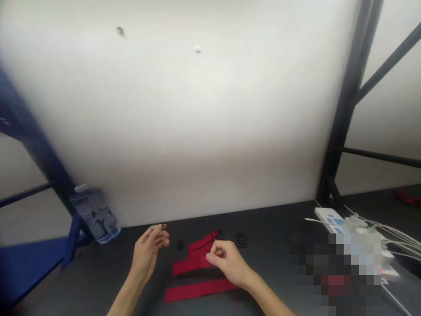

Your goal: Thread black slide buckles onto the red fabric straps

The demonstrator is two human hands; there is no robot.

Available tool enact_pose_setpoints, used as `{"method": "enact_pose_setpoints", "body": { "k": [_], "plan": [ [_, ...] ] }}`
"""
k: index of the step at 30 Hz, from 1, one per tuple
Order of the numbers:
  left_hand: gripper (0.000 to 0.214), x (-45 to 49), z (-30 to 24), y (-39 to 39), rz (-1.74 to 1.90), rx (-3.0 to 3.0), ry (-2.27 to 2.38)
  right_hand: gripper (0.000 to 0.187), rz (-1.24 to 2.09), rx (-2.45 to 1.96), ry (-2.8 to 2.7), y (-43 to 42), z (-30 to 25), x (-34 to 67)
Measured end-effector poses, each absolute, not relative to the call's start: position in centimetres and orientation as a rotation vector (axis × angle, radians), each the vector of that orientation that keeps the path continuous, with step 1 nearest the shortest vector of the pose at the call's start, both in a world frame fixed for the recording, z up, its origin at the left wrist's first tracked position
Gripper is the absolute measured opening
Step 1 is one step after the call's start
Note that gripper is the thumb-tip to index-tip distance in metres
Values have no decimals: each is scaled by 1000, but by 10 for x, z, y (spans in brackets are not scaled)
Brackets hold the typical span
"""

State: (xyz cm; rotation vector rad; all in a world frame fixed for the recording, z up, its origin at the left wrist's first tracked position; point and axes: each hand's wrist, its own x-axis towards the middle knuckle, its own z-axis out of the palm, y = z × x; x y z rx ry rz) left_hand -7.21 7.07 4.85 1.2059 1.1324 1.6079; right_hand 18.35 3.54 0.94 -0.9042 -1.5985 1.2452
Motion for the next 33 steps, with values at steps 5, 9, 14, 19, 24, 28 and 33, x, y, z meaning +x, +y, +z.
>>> {"method": "enact_pose_setpoints", "body": {
  "k": [5,9,14,19,24,28,33],
  "plan": [
    [42,-108,28,81,1197,1933,1725,24,1233,-938,-1774,31,10,182],
    [37,-119,11,86,778,2225,1769,21,1218,-949,-1790,30,10,182],
    [34,-123,4,90,610,2314,1796,21,1193,-966,-1800,31,9,183],
    [33,-126,-2,95,583,2349,1816,19,1194,-974,-1807,30,11,182],
    [34,-124,3,92,719,2347,1779,18,1178,-976,-1815,29,13,182],
    [36,-98,26,76,980,2287,1602,18,1182,-968,-1814,29,14,183],
    [31,-50,44,48,774,2150,1259,20,1203,-948,-1775,31,11,184]
  ]
}}
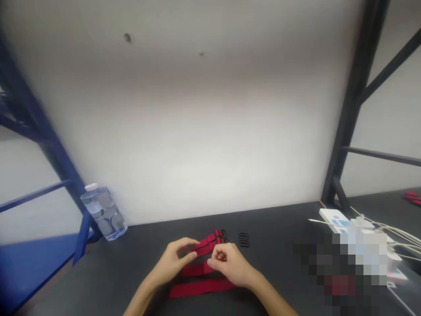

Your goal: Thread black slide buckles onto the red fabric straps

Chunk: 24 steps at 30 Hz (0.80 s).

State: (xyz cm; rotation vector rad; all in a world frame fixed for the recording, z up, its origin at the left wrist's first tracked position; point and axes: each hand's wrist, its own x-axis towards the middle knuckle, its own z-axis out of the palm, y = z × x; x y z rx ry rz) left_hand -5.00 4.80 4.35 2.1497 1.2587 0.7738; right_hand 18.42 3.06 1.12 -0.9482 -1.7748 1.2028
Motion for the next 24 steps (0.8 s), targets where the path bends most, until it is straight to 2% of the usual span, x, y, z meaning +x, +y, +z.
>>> {"method": "enact_pose_setpoints", "body": {
  "k": [3,9,13,19,24],
  "plan": [
    [25,-34,41,40,665,2185,1119,22,1200,-929,-1741,33,8,184],
    [18,-40,44,41,757,2181,1198,28,1236,-952,-1705,37,10,188],
    [18,-50,53,41,606,2082,1153,25,1328,-1006,-1763,39,17,200],
    [14,-51,50,39,364,1978,1131,15,1262,-1080,-2019,42,16,215],
    [12,-47,43,40,332,2052,1134,18,1310,-1134,-2080,44,10,216]
  ]
}}
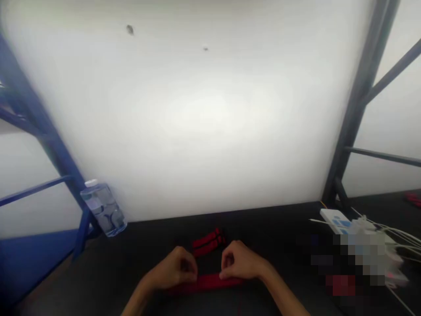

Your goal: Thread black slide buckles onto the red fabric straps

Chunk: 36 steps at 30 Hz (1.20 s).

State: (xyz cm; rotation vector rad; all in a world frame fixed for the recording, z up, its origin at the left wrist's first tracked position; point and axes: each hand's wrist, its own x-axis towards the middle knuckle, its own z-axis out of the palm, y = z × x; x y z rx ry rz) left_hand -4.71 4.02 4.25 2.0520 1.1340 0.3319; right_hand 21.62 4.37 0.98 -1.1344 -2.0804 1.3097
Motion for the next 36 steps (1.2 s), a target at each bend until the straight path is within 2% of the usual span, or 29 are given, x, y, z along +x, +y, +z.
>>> {"method": "enact_pose_setpoints", "body": {
  "k": [15,23,33,36],
  "plan": [
    [13,-44,40,39,318,2123,1120,13,1174,-1218,-2171,45,6,224],
    [13,-44,36,41,292,2188,1134,18,1078,-1248,-2223,45,4,225],
    [22,-42,38,41,258,2217,1200,13,1020,-1232,-2265,48,5,232],
    [23,-40,36,41,250,2234,1176,17,983,-1219,-2282,49,6,232]
  ]
}}
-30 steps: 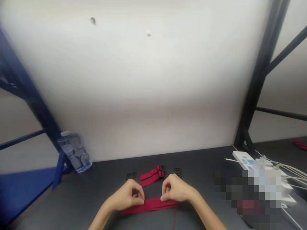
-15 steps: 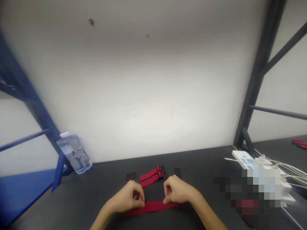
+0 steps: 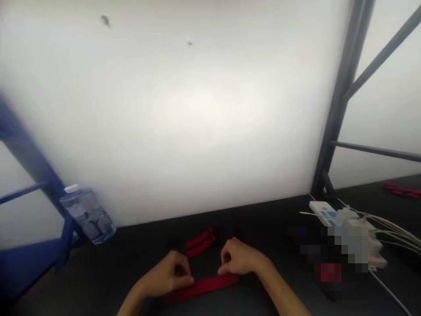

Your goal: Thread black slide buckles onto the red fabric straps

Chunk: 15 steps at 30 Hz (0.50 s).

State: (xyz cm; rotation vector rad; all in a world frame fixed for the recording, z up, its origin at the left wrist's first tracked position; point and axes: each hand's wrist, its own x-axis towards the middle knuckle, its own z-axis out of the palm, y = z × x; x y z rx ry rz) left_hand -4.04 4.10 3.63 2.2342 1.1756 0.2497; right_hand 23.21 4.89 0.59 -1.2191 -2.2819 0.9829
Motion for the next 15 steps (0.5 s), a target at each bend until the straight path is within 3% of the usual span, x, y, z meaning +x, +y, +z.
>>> {"method": "enact_pose_setpoints", "body": {
  "k": [4,8,12,15],
  "plan": [
    [33,-35,35,42,436,2260,1319,23,686,-1300,-2126,48,11,224],
    [31,-34,36,46,678,2365,1468,11,438,-1305,-2009,45,13,214],
    [22,-39,33,49,753,2457,1479,32,438,-1254,-2098,44,8,210],
    [19,-41,30,50,715,2479,1490,35,447,-1256,-2143,44,4,210]
  ]
}}
